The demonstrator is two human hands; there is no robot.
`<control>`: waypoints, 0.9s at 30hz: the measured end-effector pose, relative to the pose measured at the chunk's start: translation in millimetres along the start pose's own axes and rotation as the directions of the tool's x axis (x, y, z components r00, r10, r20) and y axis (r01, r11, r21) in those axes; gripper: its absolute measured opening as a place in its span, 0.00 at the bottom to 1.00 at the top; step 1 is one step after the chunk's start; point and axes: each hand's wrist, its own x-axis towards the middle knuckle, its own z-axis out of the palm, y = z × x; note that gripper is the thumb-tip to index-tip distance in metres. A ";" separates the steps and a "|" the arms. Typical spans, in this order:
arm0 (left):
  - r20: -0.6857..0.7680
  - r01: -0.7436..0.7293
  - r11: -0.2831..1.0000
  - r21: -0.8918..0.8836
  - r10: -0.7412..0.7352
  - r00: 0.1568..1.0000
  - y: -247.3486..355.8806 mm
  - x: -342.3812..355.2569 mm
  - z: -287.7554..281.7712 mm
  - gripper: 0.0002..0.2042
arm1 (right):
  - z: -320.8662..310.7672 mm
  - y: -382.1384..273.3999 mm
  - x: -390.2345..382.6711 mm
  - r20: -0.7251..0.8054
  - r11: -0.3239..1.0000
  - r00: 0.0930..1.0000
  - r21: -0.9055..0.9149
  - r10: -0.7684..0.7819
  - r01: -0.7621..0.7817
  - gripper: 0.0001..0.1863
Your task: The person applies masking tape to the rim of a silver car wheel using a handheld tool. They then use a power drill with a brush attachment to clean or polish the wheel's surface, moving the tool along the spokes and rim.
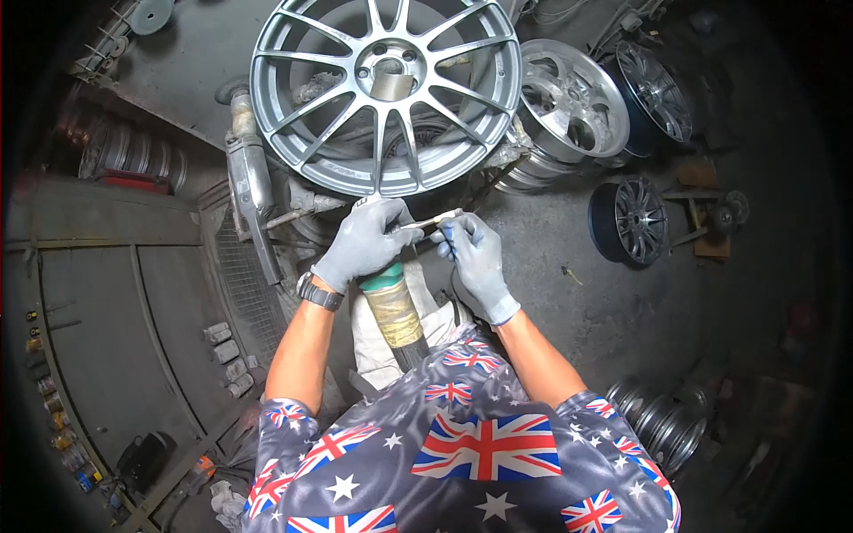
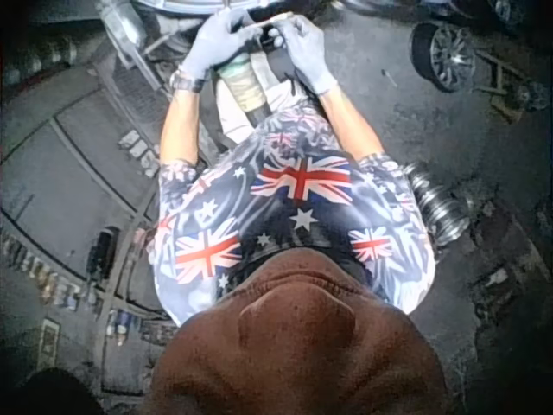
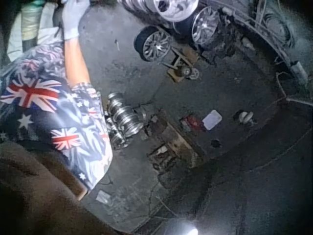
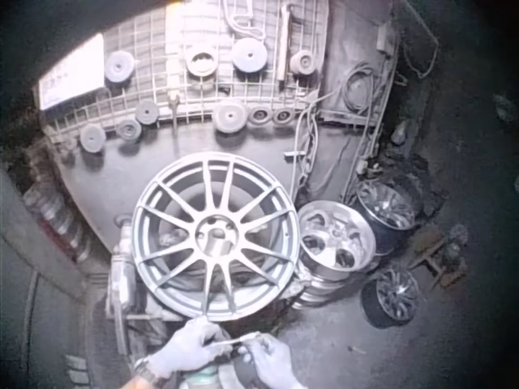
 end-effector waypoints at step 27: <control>0.018 -0.083 0.995 0.063 0.082 0.996 10.7 -10.6 -1.0 0.15 | 1.6 24.7 -29.3 -0.033 0.982 0.999 0.190 0.016 -0.009 0.07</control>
